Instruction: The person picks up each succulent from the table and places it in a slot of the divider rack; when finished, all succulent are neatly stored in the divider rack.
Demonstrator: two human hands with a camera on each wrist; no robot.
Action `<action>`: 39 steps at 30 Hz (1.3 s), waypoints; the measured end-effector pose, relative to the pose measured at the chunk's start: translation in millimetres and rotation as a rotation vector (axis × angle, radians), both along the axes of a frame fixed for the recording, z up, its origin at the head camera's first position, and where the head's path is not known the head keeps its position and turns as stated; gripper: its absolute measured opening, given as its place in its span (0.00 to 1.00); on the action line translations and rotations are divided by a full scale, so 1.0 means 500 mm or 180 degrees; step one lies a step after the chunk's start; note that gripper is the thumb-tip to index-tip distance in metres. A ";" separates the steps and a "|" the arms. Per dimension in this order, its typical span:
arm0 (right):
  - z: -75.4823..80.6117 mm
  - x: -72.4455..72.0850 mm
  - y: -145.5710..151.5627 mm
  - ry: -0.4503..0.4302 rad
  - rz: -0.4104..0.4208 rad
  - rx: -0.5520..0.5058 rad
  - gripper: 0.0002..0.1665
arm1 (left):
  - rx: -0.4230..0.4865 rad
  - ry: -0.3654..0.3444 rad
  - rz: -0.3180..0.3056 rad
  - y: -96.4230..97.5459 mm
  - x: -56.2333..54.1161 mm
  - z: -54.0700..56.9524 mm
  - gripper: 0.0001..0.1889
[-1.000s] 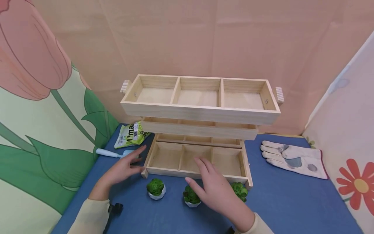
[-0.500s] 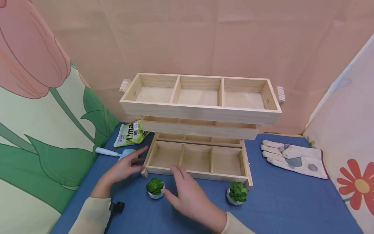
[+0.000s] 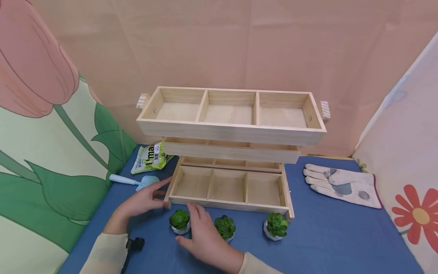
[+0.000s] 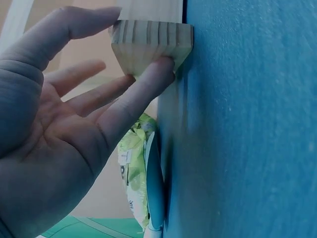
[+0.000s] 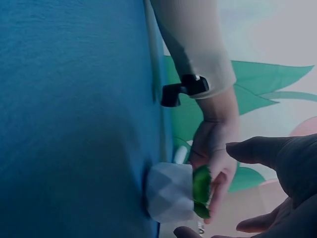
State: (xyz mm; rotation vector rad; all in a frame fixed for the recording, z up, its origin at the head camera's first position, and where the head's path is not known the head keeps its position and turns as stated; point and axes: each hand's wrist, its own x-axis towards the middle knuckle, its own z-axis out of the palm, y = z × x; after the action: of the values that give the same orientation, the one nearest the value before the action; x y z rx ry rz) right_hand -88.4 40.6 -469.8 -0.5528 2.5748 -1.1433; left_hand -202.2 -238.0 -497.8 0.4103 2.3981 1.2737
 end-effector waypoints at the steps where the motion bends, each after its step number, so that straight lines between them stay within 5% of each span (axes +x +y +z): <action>1: -0.003 0.000 -0.002 -0.0026 -0.0005 -0.0010 0.58 | -0.0019 -0.0009 -0.0010 -0.001 0.001 -0.001 0.51; 39: -0.071 -0.012 -0.062 -0.0021 -0.0358 -0.0093 0.57 | -0.0033 -0.0003 -0.0097 -0.015 0.006 -0.009 0.48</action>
State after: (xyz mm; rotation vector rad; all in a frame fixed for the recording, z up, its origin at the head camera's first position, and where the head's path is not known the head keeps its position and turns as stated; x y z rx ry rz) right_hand -94.2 9.6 -505.1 -0.4145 2.6166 -1.2182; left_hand -199.0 -245.7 -502.2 0.4416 2.3876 1.2476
